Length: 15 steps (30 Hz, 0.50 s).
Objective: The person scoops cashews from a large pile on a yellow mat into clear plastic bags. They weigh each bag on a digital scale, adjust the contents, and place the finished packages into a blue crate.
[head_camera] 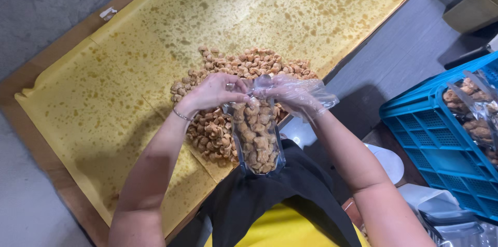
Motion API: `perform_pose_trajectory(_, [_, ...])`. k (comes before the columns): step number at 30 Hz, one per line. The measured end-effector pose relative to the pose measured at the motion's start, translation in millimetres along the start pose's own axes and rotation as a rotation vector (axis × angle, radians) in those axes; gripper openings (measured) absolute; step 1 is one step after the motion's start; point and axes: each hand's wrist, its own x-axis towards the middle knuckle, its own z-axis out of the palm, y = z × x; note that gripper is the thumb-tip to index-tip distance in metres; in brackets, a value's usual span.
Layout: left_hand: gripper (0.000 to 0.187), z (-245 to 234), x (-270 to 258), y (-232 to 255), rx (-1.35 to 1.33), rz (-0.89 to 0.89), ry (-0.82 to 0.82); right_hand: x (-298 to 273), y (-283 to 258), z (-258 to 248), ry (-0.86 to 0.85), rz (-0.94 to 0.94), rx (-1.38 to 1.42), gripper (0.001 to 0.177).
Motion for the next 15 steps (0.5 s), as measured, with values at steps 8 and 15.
perform_pose_trajectory(8, [0.013, 49, -4, -21, 0.107, 0.067, 0.262, -16, -4, 6, 0.047, 0.037, -0.049, 0.041])
perform_pose_trajectory(15, [0.044, 30, 1, 2, 0.071, -0.076, 0.245, -9, 14, -23, 0.106, 0.032, 0.029, 0.024])
